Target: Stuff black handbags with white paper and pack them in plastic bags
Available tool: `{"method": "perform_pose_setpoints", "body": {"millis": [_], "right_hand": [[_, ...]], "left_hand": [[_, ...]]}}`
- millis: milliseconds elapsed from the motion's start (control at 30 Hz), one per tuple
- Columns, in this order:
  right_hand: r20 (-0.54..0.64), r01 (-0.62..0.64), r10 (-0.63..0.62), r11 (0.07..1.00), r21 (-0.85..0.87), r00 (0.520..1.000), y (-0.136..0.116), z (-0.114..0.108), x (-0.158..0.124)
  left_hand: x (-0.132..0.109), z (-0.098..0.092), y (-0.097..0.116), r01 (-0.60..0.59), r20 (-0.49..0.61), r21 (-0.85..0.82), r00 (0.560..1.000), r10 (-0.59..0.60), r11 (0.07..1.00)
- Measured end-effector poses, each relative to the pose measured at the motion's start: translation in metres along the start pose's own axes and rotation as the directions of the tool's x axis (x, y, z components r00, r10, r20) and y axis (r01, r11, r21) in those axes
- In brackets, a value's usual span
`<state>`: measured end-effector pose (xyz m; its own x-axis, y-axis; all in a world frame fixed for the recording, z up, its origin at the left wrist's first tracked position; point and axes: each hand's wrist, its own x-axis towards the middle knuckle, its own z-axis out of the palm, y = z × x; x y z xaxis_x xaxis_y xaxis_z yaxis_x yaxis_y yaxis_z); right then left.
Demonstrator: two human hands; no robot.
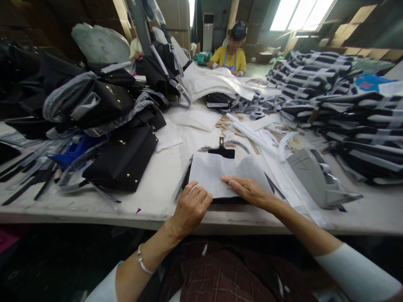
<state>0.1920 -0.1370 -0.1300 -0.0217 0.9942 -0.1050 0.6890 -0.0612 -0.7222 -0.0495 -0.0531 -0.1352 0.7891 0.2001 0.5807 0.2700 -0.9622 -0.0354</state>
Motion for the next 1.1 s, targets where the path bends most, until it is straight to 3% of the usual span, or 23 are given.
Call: {"method": "perform_pose_setpoints", "body": {"millis": [133, 233, 367, 433, 567, 733, 867, 1100], "right_hand": [[-0.056, 0.000, -0.001, 1.000, -0.023, 0.998, 0.004, 0.006, 0.005], [-0.066, 0.096, -0.107, 0.984, -0.147, 0.992, 0.009, 0.013, 0.005], [-0.018, 0.229, -0.241, 0.941, -0.249, 0.970, 0.011, 0.019, 0.005], [0.000, 0.243, -0.251, 0.937, -0.252, 0.968, 0.009, 0.018, 0.005], [-0.016, 0.169, -0.173, 0.977, -0.129, 0.985, 0.001, 0.012, 0.004], [-0.126, -0.097, 0.114, 0.987, 0.129, 0.985, -0.006, 0.000, 0.010], [-0.124, -0.249, 0.249, 0.968, 0.020, 0.961, -0.017, -0.006, 0.022], [-0.173, -0.155, 0.142, 0.986, -0.060, 0.975, -0.014, 0.005, 0.022]], "left_hand": [[-0.003, 0.001, -0.001, -0.030, 0.025, 0.011, 0.999, 0.029, 0.999], [0.000, -0.002, -0.004, -0.014, 0.178, -0.023, 0.984, 0.018, 1.000], [0.030, -0.010, 0.000, 0.112, 0.441, -0.062, 0.894, -0.074, 0.992], [0.053, -0.007, 0.006, 0.171, 0.489, -0.057, 0.864, -0.122, 0.984], [0.073, 0.026, 0.015, 0.191, 0.440, -0.108, 0.889, -0.126, 0.976], [0.053, 0.067, 0.011, 0.317, 0.424, -0.125, 0.874, -0.239, 0.940], [0.046, 0.070, 0.006, 0.396, 0.402, -0.232, 0.871, -0.283, 0.888], [0.046, 0.067, 0.007, 0.440, 0.353, -0.327, 0.878, -0.324, 0.837]]}}
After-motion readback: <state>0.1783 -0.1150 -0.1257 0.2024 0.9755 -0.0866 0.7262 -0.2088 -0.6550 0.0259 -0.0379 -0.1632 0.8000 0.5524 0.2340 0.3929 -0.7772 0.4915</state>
